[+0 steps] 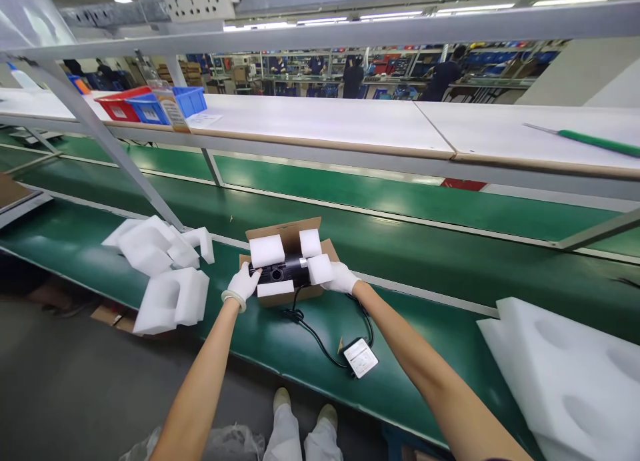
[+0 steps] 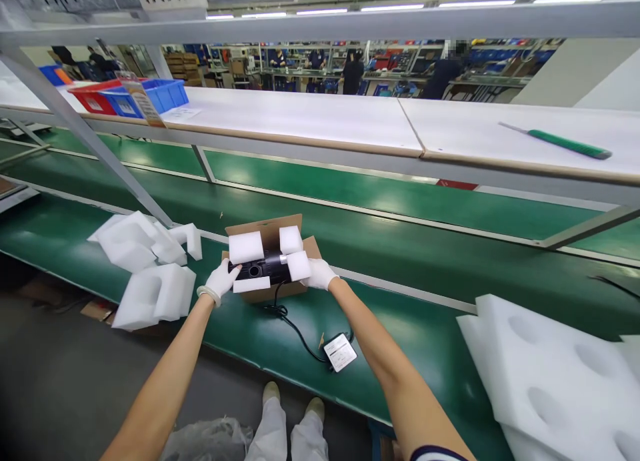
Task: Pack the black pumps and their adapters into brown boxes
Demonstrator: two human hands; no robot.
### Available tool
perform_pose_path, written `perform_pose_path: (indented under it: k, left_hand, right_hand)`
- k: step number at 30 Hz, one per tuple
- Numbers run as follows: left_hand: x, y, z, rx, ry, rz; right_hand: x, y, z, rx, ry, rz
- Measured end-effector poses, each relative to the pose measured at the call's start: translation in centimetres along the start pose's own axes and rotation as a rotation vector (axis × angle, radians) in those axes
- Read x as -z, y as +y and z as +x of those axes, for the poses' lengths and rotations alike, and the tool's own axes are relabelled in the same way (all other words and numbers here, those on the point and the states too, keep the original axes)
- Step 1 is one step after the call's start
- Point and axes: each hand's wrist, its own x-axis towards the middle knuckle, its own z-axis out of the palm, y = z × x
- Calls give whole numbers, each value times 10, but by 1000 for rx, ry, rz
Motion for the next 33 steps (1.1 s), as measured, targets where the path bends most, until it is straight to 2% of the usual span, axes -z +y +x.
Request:
perform_pose_path:
  k: [3,6,8,10,12,14,17,20,23,26,28,30,33]
  left_hand:
    - [-1,2,-1,-24,8,-9]
    - [4,2,-6,-47,37,-11]
    - [9,1,-13,-84,112,-15]
    - [15,3,-22,-249,250,-26]
    - [18,11,-29,-523,349,2]
    - [18,26,-31,-744,317,101]
    - [10,47,-22,-855,132,282]
    - [-1,50,-7,-844,-13,371]
    - [-16,41,4,-778,-80,383]
    - [-34,35,9,-675,-148,443]
    - [-45,37,12,-577,-172,489]
    - [-47,40,15,-515,-176,497]
    - [-37,40,10,-534,-188,476]
  right_hand:
    - [4,-3,2,17,-30,21]
    - [-2,-7,-4,11,-48,56]
    - [-9,-9,-14,24,-52,126]
    - [-15,-10,-30,47,-69,217]
    - [-13,-12,-51,44,-103,298]
    - [-2,-16,-72,-20,-140,335]
    - [26,-22,-92,-128,-77,230]
    - [43,-27,-83,-54,46,-18]
    - [35,-29,-57,25,-68,-181]
    - [17,-33,-30,-46,-210,-241]
    - [8,-37,-21,-95,-216,-260]
    - [2,-41,-26,-83,-168,-245]
    - [-17,-37,-67,125,-75,-149]
